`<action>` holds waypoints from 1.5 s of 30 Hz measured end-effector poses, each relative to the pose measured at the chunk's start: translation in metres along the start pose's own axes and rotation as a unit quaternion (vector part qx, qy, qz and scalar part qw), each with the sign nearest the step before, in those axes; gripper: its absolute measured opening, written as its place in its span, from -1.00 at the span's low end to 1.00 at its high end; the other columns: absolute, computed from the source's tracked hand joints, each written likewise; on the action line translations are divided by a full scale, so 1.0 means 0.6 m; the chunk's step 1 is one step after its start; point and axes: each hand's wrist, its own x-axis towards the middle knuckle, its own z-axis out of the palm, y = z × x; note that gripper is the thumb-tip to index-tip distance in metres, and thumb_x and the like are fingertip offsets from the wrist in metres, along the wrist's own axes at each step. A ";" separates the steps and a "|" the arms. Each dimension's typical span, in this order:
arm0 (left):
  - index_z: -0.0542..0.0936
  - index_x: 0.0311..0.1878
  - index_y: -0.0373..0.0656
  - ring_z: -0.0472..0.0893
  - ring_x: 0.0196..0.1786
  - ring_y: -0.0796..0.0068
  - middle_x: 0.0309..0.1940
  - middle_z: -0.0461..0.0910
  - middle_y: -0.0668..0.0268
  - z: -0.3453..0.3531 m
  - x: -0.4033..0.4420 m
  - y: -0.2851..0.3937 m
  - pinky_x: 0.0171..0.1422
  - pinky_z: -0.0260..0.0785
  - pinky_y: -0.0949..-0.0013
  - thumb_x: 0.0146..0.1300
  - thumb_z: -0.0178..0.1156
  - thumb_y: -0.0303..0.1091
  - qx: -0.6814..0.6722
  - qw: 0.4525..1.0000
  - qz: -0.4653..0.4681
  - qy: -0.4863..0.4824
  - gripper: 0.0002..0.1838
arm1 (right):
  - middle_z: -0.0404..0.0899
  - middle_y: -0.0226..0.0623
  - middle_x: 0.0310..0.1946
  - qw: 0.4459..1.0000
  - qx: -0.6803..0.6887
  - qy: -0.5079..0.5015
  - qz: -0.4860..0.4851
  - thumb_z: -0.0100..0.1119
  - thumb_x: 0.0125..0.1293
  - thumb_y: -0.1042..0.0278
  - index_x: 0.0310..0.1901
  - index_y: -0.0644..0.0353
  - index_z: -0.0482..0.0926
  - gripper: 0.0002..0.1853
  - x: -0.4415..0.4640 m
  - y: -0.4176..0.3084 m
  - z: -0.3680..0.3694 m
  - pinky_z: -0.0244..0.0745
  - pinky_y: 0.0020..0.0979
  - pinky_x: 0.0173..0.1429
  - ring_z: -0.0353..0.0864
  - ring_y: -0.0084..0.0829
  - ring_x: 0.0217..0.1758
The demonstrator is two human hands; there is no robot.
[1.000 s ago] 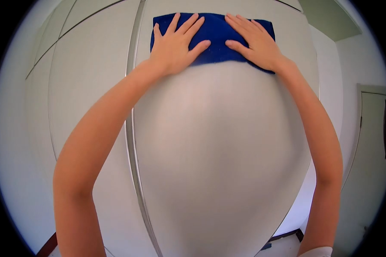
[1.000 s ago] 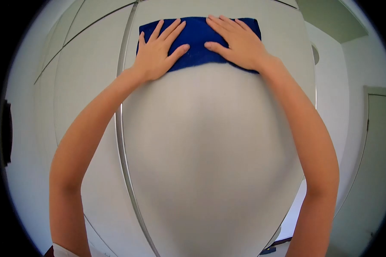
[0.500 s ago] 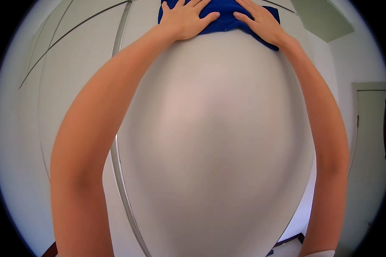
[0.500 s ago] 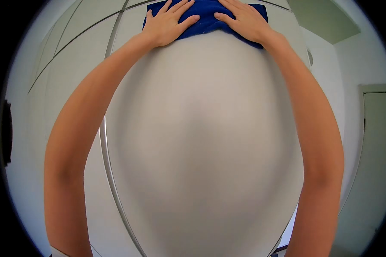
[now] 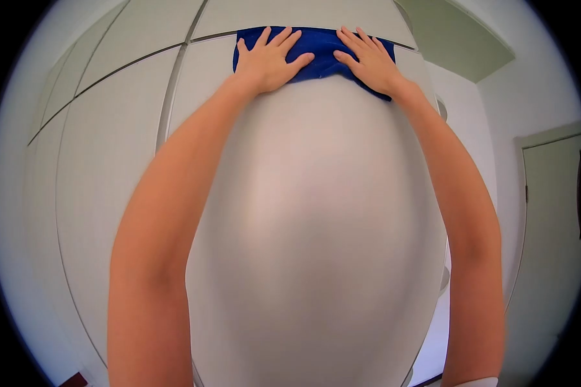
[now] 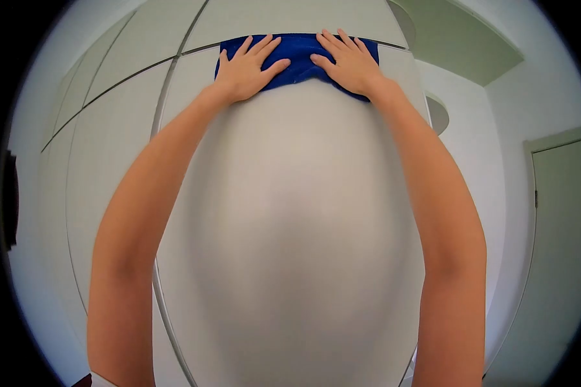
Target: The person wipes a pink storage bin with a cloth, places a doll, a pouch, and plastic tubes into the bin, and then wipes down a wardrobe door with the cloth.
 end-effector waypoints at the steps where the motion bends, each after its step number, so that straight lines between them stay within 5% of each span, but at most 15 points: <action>1: 0.10 0.55 0.24 -0.05 0.61 0.25 0.58 0.02 0.47 0.005 -0.004 0.000 0.57 -0.32 -0.32 0.33 -0.24 0.45 -0.006 1.000 -0.001 -0.004 -0.18 | 0.04 -0.34 0.55 1.000 -0.005 -0.001 -0.001 -0.26 0.48 -0.23 0.50 0.04 0.15 -0.29 -0.003 0.001 0.005 -0.22 -0.18 0.63 -0.10 -0.26 0.63; 15: 0.11 0.55 0.24 -0.04 0.61 0.20 0.57 0.04 0.46 0.046 0.012 0.037 0.57 -0.33 -0.32 0.34 -0.22 0.43 -0.004 1.000 0.013 0.002 -0.19 | 0.03 -0.35 0.56 0.999 0.033 -0.037 0.011 -0.25 0.47 -0.25 0.51 -0.01 0.15 -0.29 -0.033 0.049 0.011 -0.21 -0.19 0.63 -0.07 -0.25 0.62; 23: 0.13 0.55 0.15 -0.04 0.61 0.16 0.57 0.04 0.44 0.046 -0.004 0.058 0.55 -0.33 -0.33 0.37 -0.18 0.37 -0.013 1.000 0.016 0.004 -0.20 | 0.03 -0.37 0.56 0.999 0.045 -0.028 -0.009 -0.28 0.53 -0.13 0.50 -0.26 0.17 -0.44 -0.059 0.040 0.006 -0.22 -0.07 0.63 -0.07 -0.19 0.62; 45: 0.13 0.55 0.20 -0.05 0.61 0.20 0.56 0.07 0.46 0.078 -0.006 0.086 0.55 -0.33 -0.34 0.38 -0.15 0.35 -0.017 0.999 0.049 -0.001 -0.23 | 0.11 -0.33 0.53 0.999 0.033 -0.025 -0.029 -0.25 0.50 -0.24 0.47 -0.22 0.24 -0.40 -0.092 0.095 0.025 -0.20 -0.04 0.62 -0.04 -0.20 0.61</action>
